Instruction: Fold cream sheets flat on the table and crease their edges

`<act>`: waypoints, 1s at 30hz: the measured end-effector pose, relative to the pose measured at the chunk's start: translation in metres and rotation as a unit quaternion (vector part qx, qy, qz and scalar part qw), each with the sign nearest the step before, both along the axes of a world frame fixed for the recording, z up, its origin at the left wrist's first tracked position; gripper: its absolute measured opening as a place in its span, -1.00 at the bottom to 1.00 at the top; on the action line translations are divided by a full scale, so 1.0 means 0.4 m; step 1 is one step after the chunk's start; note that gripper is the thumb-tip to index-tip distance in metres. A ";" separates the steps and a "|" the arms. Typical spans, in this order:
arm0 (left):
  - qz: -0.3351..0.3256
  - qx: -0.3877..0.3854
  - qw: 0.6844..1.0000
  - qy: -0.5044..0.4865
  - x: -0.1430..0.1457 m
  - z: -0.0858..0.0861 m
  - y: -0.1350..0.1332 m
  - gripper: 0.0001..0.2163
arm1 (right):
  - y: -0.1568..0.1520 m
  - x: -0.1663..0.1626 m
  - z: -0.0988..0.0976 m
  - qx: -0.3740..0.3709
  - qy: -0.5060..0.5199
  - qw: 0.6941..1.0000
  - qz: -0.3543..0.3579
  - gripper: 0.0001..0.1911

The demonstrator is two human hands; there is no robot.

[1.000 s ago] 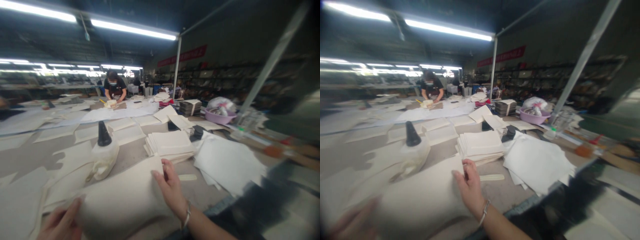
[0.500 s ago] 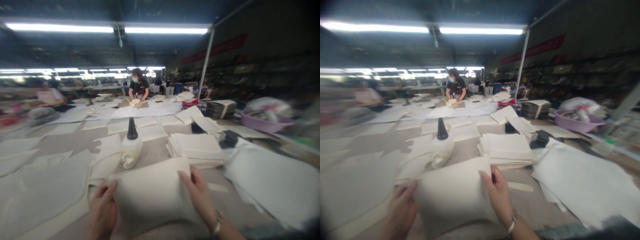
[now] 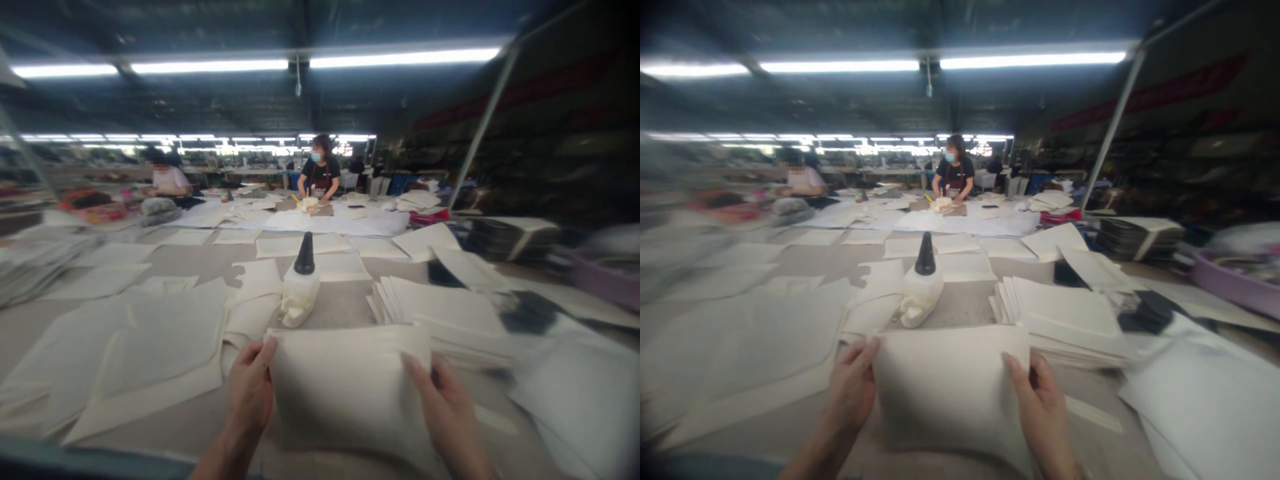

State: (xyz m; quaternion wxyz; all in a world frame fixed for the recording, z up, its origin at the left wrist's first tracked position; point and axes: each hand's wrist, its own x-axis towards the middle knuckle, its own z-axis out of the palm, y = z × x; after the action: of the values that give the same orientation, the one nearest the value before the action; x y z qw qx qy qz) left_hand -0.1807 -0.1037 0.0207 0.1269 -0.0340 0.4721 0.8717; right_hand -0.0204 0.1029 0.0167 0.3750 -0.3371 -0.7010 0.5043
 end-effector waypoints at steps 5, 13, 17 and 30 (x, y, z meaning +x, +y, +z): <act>-0.012 -0.023 1.000 0.014 0.009 0.002 -0.008 -0.72 | 0.002 0.001 -0.005 -0.007 -0.003 1.000 0.008 -0.54; 0.031 -0.077 0.991 0.100 0.003 -0.012 -0.018 -0.73 | 0.007 -0.003 -0.013 -0.016 -0.005 1.000 0.011 -0.52; 0.044 -0.073 0.989 0.121 -0.001 -0.018 -0.018 -0.72 | 0.010 -0.002 -0.018 -0.013 -0.004 1.000 0.023 -0.52; 0.043 -0.126 0.982 0.136 0.004 -0.007 -0.029 -0.59 | 0.017 -0.006 -0.036 -0.001 -0.015 0.999 0.039 -0.57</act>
State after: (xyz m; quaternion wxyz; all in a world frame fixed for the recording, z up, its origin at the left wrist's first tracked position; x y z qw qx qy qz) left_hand -0.1791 -0.1151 0.0178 0.0184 0.0486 0.5891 0.8064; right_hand -0.0228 0.1098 0.0022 0.3443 -0.3175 -0.7189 0.5137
